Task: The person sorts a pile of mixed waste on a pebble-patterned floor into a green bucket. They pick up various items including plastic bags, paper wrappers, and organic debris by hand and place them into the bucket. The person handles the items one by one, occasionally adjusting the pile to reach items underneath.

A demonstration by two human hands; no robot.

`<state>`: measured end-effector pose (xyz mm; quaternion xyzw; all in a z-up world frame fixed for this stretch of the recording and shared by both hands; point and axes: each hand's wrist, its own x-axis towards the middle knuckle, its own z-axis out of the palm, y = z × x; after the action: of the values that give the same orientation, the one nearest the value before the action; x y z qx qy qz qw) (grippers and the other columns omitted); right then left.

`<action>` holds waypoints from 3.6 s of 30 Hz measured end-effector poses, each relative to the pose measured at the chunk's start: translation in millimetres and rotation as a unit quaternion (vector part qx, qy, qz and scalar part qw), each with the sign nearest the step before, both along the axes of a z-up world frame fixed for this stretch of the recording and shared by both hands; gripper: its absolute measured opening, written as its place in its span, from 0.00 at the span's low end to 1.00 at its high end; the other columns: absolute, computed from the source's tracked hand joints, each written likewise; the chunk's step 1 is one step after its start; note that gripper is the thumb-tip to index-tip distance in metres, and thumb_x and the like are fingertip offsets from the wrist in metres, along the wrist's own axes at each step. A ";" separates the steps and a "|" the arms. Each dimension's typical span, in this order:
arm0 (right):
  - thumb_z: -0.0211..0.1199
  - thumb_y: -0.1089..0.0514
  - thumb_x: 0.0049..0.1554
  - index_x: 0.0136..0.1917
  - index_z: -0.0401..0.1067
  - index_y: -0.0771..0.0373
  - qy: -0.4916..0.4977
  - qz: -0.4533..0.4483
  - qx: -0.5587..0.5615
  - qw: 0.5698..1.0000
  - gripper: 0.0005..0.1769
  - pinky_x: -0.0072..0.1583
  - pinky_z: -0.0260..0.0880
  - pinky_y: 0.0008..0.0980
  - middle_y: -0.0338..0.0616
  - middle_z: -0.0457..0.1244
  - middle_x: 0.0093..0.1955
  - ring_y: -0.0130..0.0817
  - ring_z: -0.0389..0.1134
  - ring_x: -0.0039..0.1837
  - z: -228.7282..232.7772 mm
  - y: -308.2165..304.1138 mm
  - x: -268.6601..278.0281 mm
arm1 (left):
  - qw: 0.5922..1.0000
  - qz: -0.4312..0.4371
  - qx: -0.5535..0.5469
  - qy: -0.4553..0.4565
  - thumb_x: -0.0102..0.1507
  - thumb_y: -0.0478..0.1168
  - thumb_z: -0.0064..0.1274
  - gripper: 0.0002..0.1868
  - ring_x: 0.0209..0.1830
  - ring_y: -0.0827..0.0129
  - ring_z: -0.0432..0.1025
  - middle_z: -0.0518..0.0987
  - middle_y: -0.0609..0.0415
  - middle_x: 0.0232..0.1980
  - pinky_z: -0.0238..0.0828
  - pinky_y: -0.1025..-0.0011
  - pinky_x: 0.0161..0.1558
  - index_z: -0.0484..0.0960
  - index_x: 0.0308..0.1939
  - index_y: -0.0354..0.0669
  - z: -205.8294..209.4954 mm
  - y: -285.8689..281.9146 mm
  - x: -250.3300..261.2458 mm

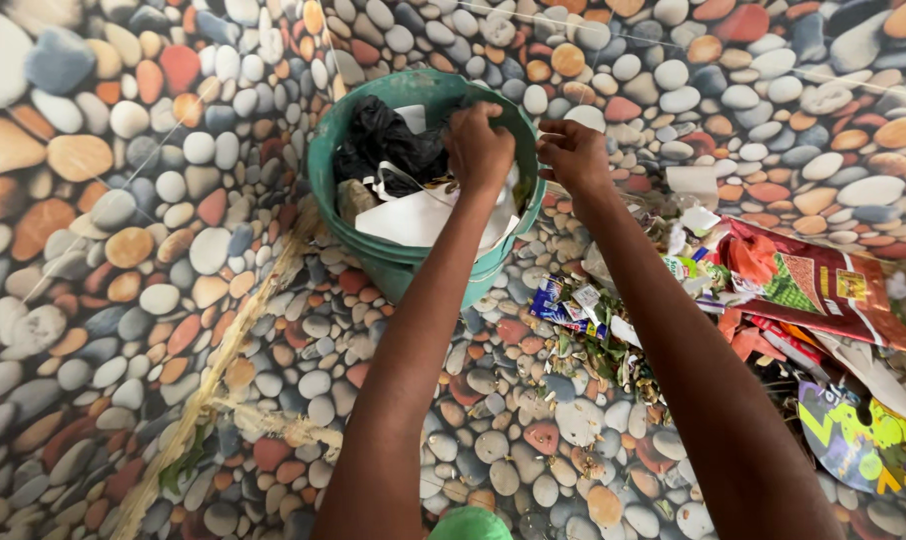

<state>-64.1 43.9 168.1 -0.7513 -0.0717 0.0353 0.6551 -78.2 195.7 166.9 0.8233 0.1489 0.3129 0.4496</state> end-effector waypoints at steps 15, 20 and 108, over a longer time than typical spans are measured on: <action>0.64 0.63 0.58 0.64 0.71 0.68 0.063 -0.094 0.019 0.993 0.21 0.44 0.73 0.28 0.40 0.67 0.48 0.26 0.67 0.43 -60.0 -139.2 13.6 | 0.986 -0.104 0.049 -0.119 0.55 0.30 0.57 0.10 0.52 0.50 0.73 0.80 0.47 0.46 0.68 0.55 0.55 0.81 0.41 0.44 -38.1 -97.1 23.9; 0.62 0.66 0.56 0.64 0.72 0.67 0.102 -0.152 -0.009 0.983 0.22 0.43 0.72 0.27 0.40 0.67 0.47 0.26 0.67 0.42 -97.0 -201.4 15.1 | 0.976 -0.187 0.060 -0.094 0.56 0.29 0.56 0.10 0.50 0.51 0.74 0.80 0.48 0.44 0.68 0.54 0.52 0.81 0.41 0.42 -70.7 -163.0 27.5; 0.61 0.65 0.56 0.63 0.72 0.64 0.152 -0.166 -0.053 0.973 0.20 0.40 0.72 0.32 0.41 0.67 0.45 0.28 0.67 0.39 -116.3 -194.3 12.0 | 0.967 -0.234 -0.085 0.062 0.56 0.38 0.56 0.11 0.49 0.53 0.80 0.86 0.48 0.46 0.74 0.60 0.50 0.84 0.42 0.42 -149.3 -188.0 98.4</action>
<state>-52.1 -150.4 51.8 -0.7724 0.1562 0.0438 0.6140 20.2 7.7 17.6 0.8118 0.0059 0.1339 0.5684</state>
